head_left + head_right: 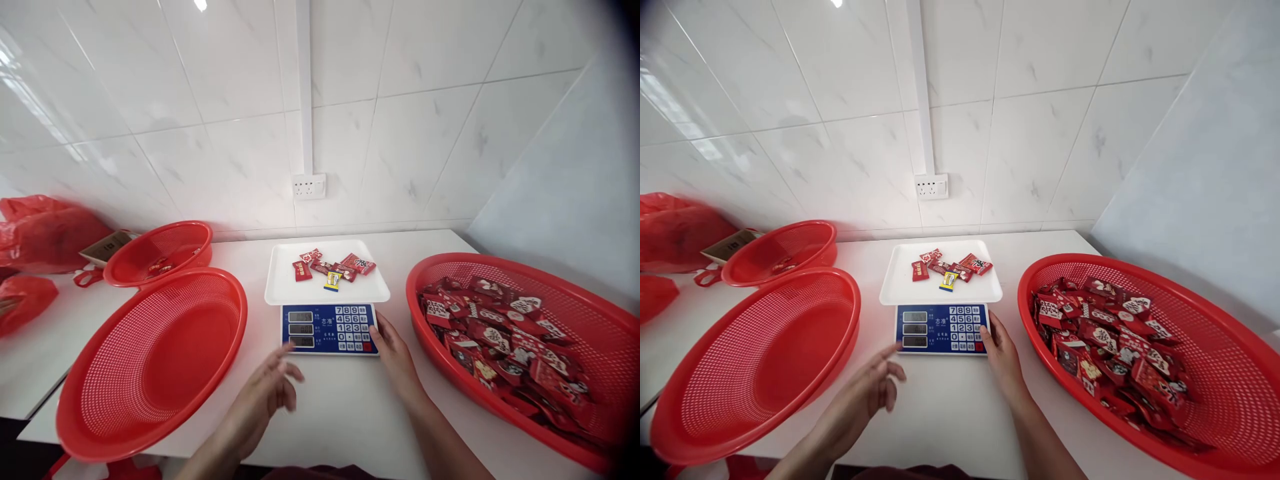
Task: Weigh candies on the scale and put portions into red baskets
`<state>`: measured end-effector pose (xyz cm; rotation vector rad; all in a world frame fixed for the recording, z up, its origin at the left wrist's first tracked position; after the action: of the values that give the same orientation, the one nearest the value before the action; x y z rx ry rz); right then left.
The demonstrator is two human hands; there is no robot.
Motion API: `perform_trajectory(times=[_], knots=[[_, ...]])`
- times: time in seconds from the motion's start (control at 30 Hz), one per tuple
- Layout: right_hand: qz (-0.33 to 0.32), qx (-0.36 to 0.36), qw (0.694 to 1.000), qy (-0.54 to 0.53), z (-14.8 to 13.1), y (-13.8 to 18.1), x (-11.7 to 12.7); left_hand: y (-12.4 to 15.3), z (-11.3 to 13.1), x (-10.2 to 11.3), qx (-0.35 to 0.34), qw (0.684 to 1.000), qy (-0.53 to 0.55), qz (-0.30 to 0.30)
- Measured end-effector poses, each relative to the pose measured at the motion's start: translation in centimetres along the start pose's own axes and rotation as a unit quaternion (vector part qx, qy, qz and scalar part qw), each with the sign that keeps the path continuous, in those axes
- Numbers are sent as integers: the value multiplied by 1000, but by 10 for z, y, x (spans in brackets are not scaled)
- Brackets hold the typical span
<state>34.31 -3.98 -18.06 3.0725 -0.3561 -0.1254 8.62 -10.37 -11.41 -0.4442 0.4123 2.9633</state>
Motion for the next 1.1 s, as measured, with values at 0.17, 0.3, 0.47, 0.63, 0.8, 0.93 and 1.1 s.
perform_trajectory(times=[0.17,0.3,0.47,0.63,0.8,0.93,1.1], knots=[[7,-6,1000,-6,4,-2,0,12,78,-27,-91,966,-178,-162],[21,-11,1000,-3,9,-4,1,-72,135,-38,-195,947,-233,-108],[18,-5,1000,19,11,-3,2,-183,125,-47,-188,776,-599,-64],[33,19,998,53,14,-5,1,-209,100,-50,-153,733,-659,-71],[81,46,992,89,14,-1,2,-189,116,-39,-191,726,-660,-38],[156,179,946,222,-23,14,2,-146,149,9,-230,745,-625,-38],[29,285,888,359,-92,-4,-38,-88,152,76,-187,692,-696,35]])
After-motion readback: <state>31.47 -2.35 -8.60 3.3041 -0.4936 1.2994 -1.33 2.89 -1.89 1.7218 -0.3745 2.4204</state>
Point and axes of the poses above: each hand's wrist, its own y-axis away from the middle knuckle, its own x-axis out of the back of the hand, z = x × y, the point moved 5 cm from there along -y, towards the middle knuckle, and after that the axes turned 5 degrees about -x, right-handed, at the moved point
